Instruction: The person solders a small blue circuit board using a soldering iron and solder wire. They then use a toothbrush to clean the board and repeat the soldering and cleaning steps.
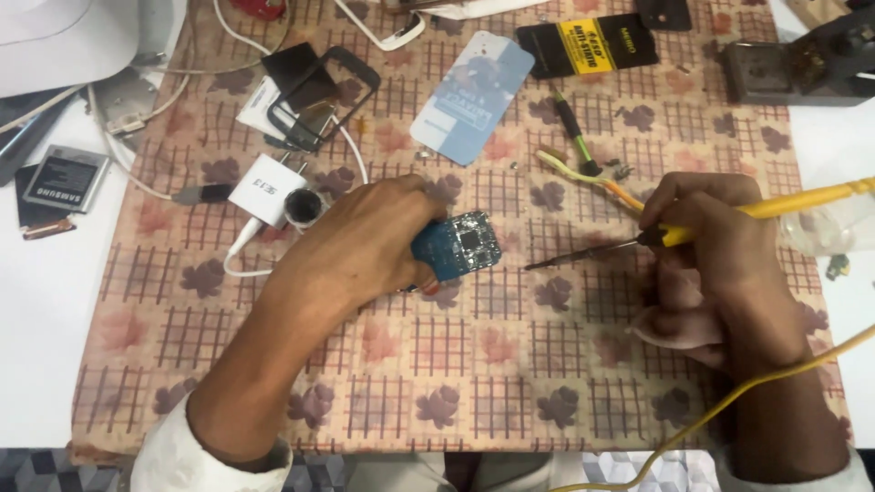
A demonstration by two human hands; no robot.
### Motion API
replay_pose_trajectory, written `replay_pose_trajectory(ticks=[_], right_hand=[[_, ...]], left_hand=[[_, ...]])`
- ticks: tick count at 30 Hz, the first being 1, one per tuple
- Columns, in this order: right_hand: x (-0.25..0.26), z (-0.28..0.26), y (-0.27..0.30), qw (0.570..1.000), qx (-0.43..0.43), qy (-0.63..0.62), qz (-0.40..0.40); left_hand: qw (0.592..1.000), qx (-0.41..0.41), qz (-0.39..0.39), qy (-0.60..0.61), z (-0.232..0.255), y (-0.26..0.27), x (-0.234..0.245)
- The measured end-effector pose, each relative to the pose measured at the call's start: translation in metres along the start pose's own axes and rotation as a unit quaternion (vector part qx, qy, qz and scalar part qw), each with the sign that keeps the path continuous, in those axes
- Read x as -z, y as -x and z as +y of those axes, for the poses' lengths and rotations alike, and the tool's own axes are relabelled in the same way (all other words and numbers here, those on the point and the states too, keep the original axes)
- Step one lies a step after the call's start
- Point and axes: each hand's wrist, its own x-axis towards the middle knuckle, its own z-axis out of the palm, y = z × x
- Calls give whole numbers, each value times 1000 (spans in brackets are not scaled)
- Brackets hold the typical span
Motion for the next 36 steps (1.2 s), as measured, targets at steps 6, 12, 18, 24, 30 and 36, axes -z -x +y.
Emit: replay_pose_trajectory(ticks=[6, 12, 18, 24, 30, 36], right_hand=[[13, 28, -9, 971, 100, -212, -50], [18, 45, -11, 924, 64, -367, -88], [17, 47, -13, 937, 55, -334, -89], [15, 46, -12, 933, 65, -344, -87], [14, 41, -9, 914, 29, -398, -69], [15, 29, -7, 886, 49, -456, -64]], left_hand=[[999, -29, 8, 18, 1, 3, 6], [999, -43, -4, -18, 1, 4, 3], [995, -89, 29, -44, -1, 1, -3], [983, -144, 82, -76, -3, -2, -8], [980, -166, 82, -67, -7, -5, -11], [982, -165, 70, -60, -4, -5, -8]])
